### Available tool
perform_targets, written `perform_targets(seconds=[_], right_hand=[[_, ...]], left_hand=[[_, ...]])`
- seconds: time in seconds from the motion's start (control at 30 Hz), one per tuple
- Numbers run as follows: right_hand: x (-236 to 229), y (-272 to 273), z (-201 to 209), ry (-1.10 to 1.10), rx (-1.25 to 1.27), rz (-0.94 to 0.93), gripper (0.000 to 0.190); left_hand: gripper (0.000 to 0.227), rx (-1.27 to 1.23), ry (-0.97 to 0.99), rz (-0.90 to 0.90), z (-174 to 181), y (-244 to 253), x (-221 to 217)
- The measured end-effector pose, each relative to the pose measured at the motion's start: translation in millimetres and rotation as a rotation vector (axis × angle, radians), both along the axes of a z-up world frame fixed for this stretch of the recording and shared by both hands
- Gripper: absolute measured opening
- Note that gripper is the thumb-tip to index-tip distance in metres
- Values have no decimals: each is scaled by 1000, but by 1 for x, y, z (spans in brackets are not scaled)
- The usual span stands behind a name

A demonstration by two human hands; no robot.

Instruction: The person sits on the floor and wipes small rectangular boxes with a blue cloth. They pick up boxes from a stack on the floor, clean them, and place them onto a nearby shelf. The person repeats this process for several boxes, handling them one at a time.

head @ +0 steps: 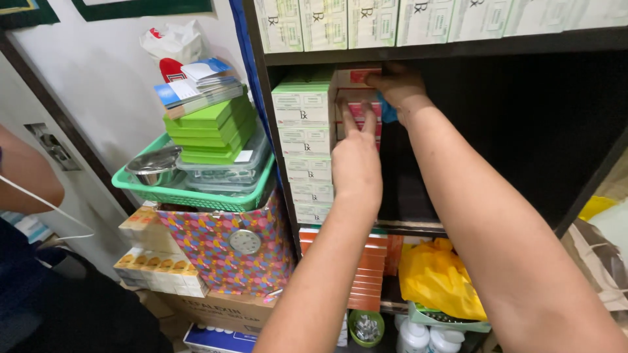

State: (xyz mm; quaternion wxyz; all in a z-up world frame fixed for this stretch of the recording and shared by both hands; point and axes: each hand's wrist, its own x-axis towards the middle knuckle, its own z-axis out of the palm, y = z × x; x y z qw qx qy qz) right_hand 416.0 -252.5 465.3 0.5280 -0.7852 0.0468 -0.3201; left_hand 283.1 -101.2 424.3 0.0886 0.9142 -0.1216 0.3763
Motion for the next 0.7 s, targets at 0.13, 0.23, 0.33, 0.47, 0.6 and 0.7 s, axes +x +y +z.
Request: perform_targets(seconds=[0.13,0.23,0.33,0.47,0.6,0.7], right_hand=[[-12,9,2,19,45,-44,59],[-34,18,8,60,-24,-51,58],[-53,19,4,69,43,62,74],[-78,9,-26,-121,306,7,45],[-156,8,-84,-334,195,173,32],[-257,28,-130,-195,234,297,22]], left_hand=[[86,-1,25,12,6,-2,-5],[95,-4,95,-14,9,1,-6],[90,84,16,39,1,1,2],[92,21,9,-5,-5,0,9],[82,-21,-50,2,-21,-8,26],[81,77,-172,40,-29,-5,40]])
